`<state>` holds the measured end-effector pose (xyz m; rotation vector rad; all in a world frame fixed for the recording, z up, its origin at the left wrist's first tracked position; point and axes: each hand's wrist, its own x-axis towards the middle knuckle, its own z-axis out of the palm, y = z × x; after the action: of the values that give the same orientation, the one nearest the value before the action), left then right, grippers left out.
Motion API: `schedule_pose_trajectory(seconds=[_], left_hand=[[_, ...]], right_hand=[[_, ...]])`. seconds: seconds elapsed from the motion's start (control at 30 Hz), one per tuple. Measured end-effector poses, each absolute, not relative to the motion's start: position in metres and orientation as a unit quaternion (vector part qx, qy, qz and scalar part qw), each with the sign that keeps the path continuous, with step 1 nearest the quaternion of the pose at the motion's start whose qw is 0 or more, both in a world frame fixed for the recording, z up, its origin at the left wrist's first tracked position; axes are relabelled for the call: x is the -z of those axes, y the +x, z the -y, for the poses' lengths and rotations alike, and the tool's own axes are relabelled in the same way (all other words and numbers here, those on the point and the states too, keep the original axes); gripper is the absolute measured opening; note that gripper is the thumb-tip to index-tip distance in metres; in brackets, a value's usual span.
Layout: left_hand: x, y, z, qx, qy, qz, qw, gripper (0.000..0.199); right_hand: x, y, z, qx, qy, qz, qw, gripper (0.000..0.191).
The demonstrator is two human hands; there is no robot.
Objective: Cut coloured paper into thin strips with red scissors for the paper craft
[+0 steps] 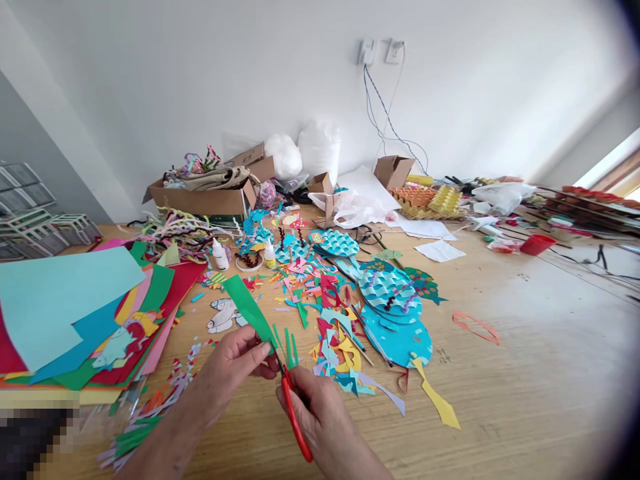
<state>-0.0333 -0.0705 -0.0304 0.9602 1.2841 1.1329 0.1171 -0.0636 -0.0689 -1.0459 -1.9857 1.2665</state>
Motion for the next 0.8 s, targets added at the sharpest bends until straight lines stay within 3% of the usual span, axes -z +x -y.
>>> schedule_pose_trajectory(seconds=[0.33, 0.8], left_hand=[[0.0333, -0.0349, 0.0684, -0.488, 0.418, -0.554, 0.529, 0.018], [0.0345, -0.0307, 0.0696, -0.462, 0.419, -0.555, 0.550, 0.013]], right_hand=[[0.0698, 0.1208, 0.0644, -0.474, -0.393, 0.739, 0.275, 0.028], [0.0785, 0.1182, 0.0609, -0.479, -0.401, 0.729, 0.279, 0.029]])
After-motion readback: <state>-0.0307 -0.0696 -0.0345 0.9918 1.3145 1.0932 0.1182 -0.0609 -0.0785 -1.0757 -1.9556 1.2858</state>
